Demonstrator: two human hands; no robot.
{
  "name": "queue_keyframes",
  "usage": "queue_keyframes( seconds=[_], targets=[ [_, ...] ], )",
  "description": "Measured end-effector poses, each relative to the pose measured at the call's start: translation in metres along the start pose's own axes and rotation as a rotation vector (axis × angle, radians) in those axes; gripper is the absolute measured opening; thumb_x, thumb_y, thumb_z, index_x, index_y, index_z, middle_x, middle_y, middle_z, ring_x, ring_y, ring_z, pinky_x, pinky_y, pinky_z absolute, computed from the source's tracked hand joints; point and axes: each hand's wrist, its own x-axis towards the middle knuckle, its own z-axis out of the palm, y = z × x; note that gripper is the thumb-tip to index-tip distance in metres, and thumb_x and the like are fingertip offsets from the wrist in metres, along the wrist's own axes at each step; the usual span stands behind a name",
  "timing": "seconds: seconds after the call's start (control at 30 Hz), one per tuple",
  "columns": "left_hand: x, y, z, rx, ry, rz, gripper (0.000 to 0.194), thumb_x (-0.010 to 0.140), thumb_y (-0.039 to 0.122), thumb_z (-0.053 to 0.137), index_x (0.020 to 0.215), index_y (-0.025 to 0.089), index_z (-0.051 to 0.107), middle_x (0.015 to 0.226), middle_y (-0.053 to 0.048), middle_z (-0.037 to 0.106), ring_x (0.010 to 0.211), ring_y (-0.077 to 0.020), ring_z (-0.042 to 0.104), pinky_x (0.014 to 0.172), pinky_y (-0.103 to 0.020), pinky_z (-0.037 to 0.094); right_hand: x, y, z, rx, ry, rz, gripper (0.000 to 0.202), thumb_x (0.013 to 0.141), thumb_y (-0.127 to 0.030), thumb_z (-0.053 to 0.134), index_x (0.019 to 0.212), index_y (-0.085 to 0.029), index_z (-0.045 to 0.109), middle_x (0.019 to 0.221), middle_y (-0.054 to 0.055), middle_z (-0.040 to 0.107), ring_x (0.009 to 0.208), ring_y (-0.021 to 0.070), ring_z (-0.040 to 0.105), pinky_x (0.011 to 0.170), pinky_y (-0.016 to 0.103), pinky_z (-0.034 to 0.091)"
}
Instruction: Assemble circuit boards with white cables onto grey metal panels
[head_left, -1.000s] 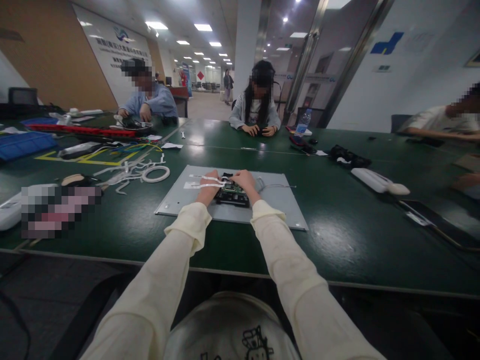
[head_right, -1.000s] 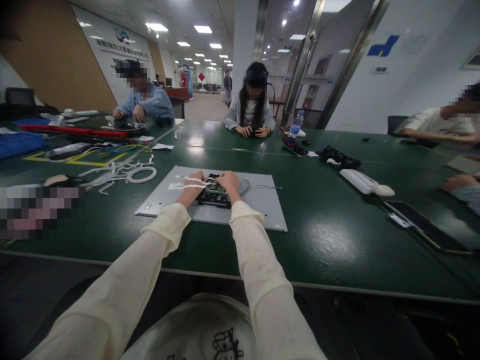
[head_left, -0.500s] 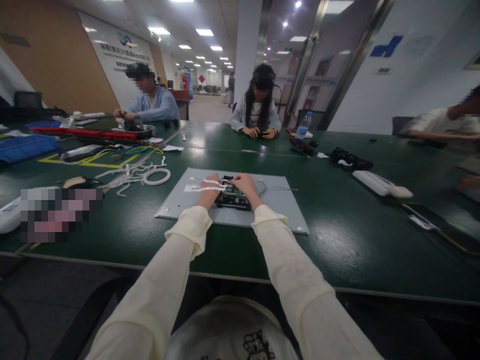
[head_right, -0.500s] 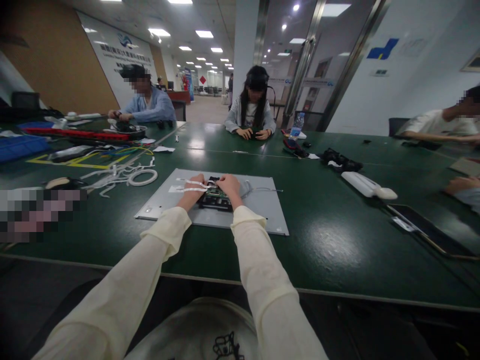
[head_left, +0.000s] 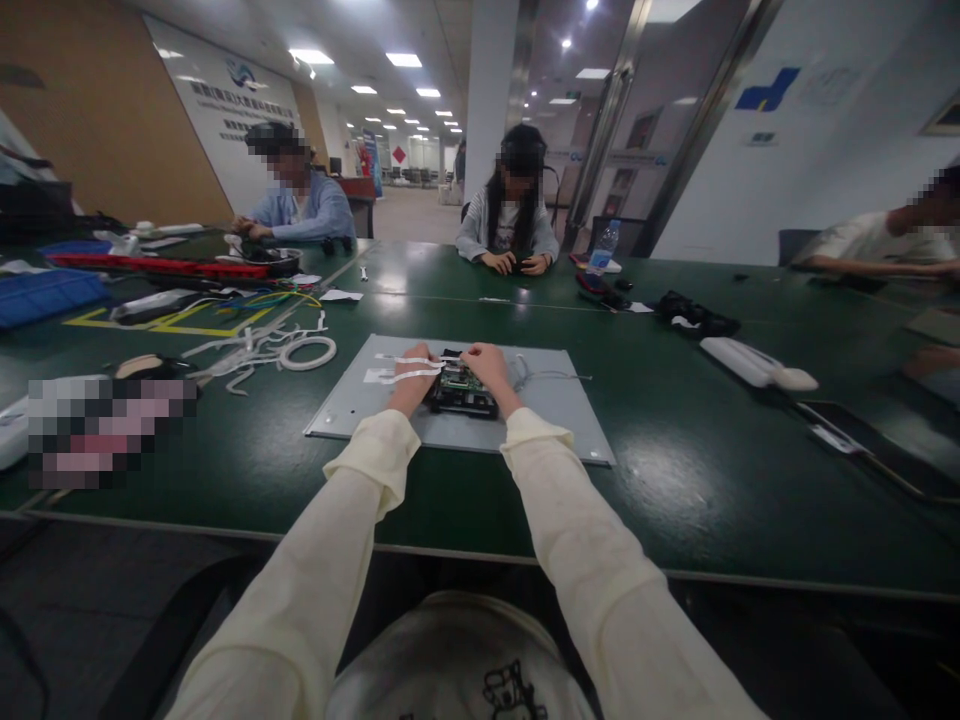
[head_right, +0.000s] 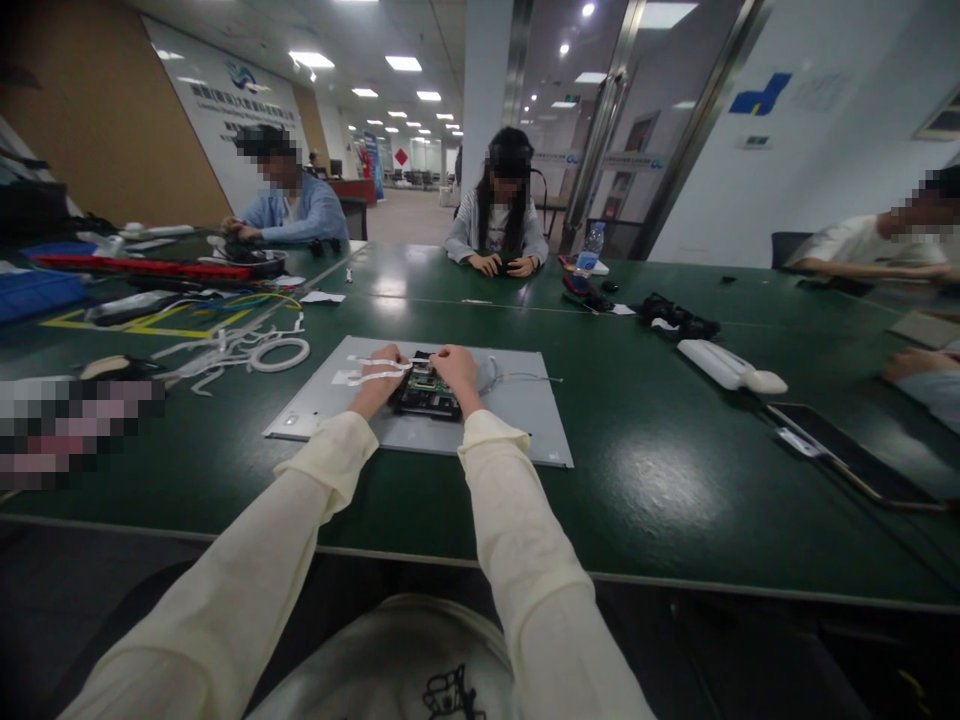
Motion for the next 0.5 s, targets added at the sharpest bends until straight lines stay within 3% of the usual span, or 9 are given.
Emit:
queue_keyframes(
  seconds=[0.27,0.5],
  targets=[
    [0.0003,0.0007,-0.0018,-0.039,0.066,-0.005,0.017,0.085,0.026,0.039,0.085,0.017,0.053,0.081,-0.011,0.061,0.081,-0.0218,0.058,0.064,-0.03,0.037,-0.0019,-0.0004,0.0002,0.0,0.032,-0.061,0.017,0.076,-0.032,0.051,0.077,-0.02,0.063,0.079,0.002,0.065,0.075,0.0132,0.055,0.062,0.022,0.034],
    [-0.0001,0.0011,-0.0026,-0.032,0.043,-0.02,0.02,0.087,0.027,0.036,0.09,0.016,0.052,0.082,-0.01,0.061,0.08,-0.022,0.058,0.064,-0.03,0.036,-0.0031,-0.0002,0.0003,-0.015,0.004,-0.117,0.013,0.076,-0.029,0.052,0.076,-0.019,0.061,0.074,0.001,0.063,0.07,0.0117,0.053,0.061,0.021,0.033]
  ],
)
